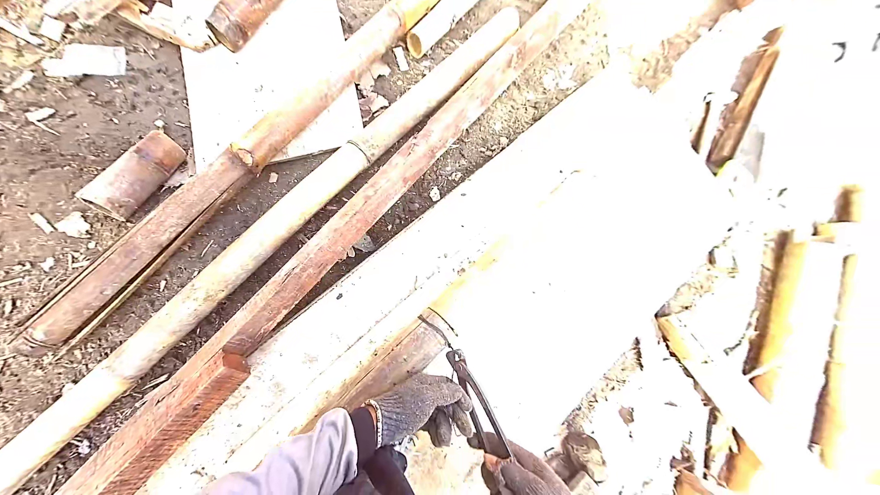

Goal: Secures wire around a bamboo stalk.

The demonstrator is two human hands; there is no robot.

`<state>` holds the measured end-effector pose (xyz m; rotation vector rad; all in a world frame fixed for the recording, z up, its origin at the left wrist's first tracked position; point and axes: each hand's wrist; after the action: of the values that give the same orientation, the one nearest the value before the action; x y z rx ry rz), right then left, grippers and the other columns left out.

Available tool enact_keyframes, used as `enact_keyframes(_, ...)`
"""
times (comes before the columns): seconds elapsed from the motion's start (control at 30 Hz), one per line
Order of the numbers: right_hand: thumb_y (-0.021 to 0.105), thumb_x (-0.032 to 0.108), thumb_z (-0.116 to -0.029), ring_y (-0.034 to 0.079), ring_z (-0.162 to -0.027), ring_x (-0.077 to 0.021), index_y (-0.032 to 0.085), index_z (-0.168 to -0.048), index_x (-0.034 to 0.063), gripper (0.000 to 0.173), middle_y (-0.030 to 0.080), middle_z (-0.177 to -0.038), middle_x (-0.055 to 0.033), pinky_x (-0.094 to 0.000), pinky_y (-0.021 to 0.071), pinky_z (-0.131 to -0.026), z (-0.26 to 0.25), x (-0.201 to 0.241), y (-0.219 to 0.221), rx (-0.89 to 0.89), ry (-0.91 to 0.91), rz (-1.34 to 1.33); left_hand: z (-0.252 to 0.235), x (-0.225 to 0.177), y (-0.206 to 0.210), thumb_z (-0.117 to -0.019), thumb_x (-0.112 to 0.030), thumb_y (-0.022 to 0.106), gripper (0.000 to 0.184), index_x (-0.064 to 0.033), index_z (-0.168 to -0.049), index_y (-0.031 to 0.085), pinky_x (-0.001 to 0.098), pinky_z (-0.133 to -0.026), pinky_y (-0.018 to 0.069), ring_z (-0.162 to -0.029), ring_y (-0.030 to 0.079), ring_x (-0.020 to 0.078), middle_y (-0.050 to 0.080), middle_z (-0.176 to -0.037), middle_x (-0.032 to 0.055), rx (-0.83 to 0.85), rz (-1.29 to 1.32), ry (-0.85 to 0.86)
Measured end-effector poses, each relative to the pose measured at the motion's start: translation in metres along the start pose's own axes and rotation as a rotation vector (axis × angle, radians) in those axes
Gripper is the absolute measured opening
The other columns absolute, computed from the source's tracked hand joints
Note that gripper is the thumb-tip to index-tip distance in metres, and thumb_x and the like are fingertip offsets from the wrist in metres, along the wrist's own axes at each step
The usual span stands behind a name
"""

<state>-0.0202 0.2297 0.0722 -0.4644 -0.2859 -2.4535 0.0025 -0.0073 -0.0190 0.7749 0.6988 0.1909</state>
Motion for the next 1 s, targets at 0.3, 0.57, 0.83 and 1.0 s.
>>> enact_keyframes(0.3, 0.047, 0.029, -0.102, 0.068, -0.072, -0.0206, 0.056, -0.141, 0.0097, 0.045, 0.071, -0.09, -0.0071, -0.0454, 0.0594, -0.068, 0.004, 0.032, -0.017, -0.151, -0.041, 0.557, -0.01, 0.007, 0.002, -0.1122, -0.031, 0.035, 0.039, -0.0057, -0.122, 0.063, 0.0338, -0.074, 0.0605, -0.08, 0.072, 0.018, 0.073, -0.114, 0.0102, 0.034, 0.053, -0.043)
enact_keyframes(0.57, 0.049, 0.027, -0.1012, 0.064, -0.068, -0.0198, 0.058, -0.137, 0.0118, 0.04, 0.067, -0.083, -0.0066, -0.043, 0.0557, -0.064, -0.001, 0.033, -0.022, -0.133, 0.101, 0.486, -0.015, 0.008, 0.004, -0.1118, -0.031, 0.037, 0.039, -0.0054, -0.123, 0.063, 0.0367, -0.078, 0.0617, -0.085, 0.073, 0.0203, 0.072, -0.116, 0.0102, 0.031, 0.087, -0.056)
enact_keyframes(0.83, 0.06, 0.032, -0.0923, 0.069, -0.074, -0.0239, 0.072, -0.113, 0.0116, 0.031, 0.071, -0.081, -0.007, -0.0522, 0.056, -0.071, -0.009, 0.022, -0.018, -0.295, 0.07, 0.788, -0.014, 0.01, 0.003, -0.1116, -0.031, 0.038, 0.039, -0.005, -0.122, 0.064, 0.0358, -0.077, 0.0618, -0.085, 0.074, 0.0196, 0.073, -0.116, 0.0099, 0.022, 0.071, -0.042)
enact_keyframes(1.0, 0.05, 0.033, -0.102, 0.07, -0.079, -0.0325, 0.069, -0.122, 0.0062, 0.038, 0.071, -0.083, -0.0138, -0.0574, 0.0551, -0.074, -0.004, 0.024, -0.01, -0.349, -0.035, 0.959, -0.014, 0.011, 0.002, -0.1118, -0.03, 0.037, 0.038, -0.004, -0.122, 0.063, 0.0363, -0.078, 0.0622, -0.086, 0.074, 0.0204, 0.072, -0.116, 0.0107, 0.038, 0.083, -0.037)
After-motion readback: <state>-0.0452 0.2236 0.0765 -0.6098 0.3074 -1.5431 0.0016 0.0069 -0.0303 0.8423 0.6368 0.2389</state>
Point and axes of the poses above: each hand's wrist, its own z-axis away from the middle knuckle, its own y-axis out of the palm, x = y × z
